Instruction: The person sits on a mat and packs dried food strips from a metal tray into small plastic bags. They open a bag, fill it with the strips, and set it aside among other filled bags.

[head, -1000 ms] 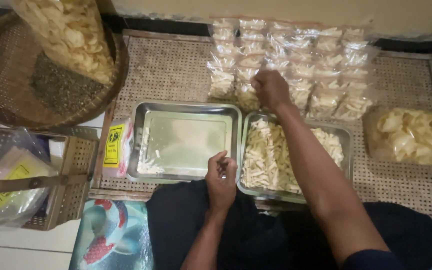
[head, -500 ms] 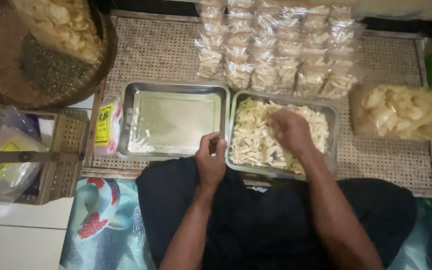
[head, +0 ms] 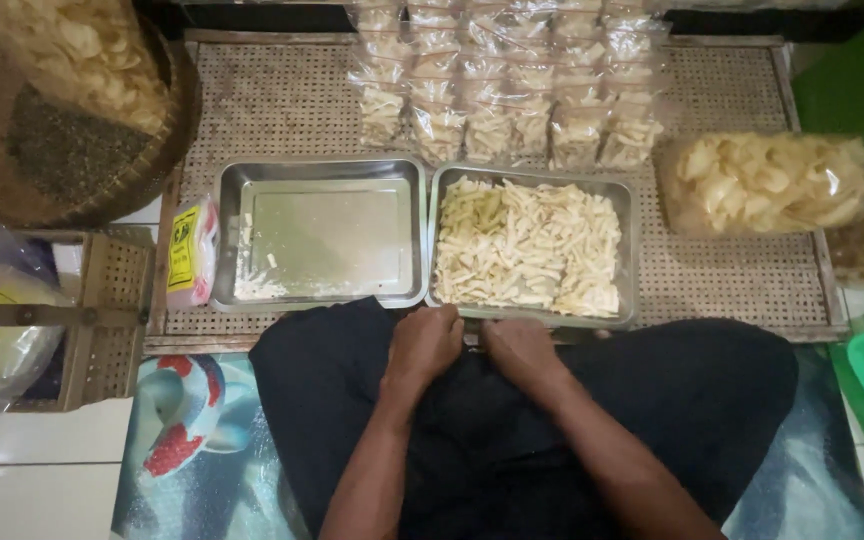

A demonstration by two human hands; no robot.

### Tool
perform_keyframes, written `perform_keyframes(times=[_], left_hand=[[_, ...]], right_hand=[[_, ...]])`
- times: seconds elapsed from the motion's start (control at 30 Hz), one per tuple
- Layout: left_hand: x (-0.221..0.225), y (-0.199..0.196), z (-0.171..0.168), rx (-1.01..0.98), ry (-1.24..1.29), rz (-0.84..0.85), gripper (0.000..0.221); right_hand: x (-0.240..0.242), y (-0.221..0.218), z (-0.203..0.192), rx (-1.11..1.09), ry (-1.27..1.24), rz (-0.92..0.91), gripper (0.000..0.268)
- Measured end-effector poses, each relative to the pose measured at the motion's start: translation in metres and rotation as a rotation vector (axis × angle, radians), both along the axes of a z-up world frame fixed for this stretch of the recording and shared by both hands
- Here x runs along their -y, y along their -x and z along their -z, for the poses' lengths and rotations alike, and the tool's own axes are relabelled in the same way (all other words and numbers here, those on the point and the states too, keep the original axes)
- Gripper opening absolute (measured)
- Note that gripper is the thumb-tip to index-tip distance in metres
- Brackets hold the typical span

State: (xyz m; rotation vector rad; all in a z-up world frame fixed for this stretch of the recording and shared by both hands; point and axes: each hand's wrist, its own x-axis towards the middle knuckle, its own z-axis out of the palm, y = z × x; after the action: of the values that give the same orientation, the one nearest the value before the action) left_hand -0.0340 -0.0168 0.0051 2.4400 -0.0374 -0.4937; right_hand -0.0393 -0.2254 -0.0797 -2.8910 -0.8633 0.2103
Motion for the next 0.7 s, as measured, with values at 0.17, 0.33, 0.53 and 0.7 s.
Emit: perform_keyframes(times=[0.17, 0.33, 0.53, 0.7], left_hand=[[0.011, -0.001, -0.025, -0.059, -0.161, 0.201, 0.030], [0.017, -0.002, -0.005, -0.026, -0.196, 0.278, 0.038], [0.016, 0.006, -0.022, 0.033, -0.104, 0.317, 0.030], [0.019, 0.003, -0.017, -0.069, -0.026, 0.264, 0.026]], right_hand=[[-0.027, 0.002, 0.005, 0.092, 0.038, 0.152, 0.017], [-0.029, 0.000, 0.016, 0.140, -0.039, 0.183, 0.018], [-0.041, -0.002, -0.028, -0.057, -0.038, 0.282, 0.023], [-0.044, 0.004, -0.043, -0.070, -0.007, 0.360, 0.025]])
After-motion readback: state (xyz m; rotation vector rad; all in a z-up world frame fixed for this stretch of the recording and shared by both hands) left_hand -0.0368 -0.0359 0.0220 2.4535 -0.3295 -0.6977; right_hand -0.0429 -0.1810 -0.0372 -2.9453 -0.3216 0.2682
